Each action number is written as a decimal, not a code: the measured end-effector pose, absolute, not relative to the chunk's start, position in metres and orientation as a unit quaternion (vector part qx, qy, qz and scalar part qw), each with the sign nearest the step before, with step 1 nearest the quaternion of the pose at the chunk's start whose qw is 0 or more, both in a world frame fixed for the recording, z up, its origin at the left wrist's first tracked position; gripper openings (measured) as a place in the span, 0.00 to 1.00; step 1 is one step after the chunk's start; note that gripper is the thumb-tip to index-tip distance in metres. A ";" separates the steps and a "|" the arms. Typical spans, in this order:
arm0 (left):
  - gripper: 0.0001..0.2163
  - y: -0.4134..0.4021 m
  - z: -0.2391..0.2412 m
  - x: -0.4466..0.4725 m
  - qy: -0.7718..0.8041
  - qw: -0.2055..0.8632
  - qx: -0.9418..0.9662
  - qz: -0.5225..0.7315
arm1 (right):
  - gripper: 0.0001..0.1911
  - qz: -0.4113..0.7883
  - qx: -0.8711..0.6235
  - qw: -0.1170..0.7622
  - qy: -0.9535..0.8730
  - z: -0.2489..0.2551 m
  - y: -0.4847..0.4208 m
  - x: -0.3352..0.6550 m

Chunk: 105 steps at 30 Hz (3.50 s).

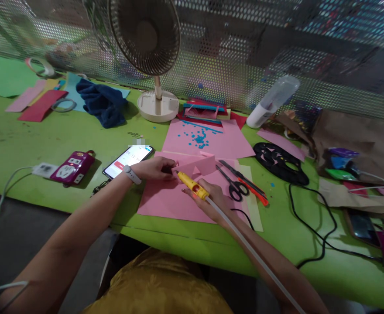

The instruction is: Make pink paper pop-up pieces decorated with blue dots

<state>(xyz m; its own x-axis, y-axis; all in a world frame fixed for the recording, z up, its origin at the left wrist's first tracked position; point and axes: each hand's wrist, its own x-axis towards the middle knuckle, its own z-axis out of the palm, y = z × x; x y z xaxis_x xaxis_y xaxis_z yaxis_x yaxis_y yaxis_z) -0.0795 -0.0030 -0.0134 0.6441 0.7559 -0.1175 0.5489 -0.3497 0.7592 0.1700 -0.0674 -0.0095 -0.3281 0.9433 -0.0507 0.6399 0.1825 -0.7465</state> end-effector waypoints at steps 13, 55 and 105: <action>0.11 -0.003 -0.017 -0.080 0.396 0.413 0.808 0.139 | 0.23 0.339 -0.526 0.219 -0.749 -0.013 -0.065 0.170; 0.12 -0.002 -0.022 -0.081 0.392 0.422 0.804 0.147 | 0.15 0.310 -0.458 0.282 -0.784 -0.009 -0.062 0.175; 0.11 -0.001 -0.026 -0.080 0.386 0.394 0.818 0.161 | 0.21 0.101 -0.445 0.292 -0.840 -0.036 -0.055 0.175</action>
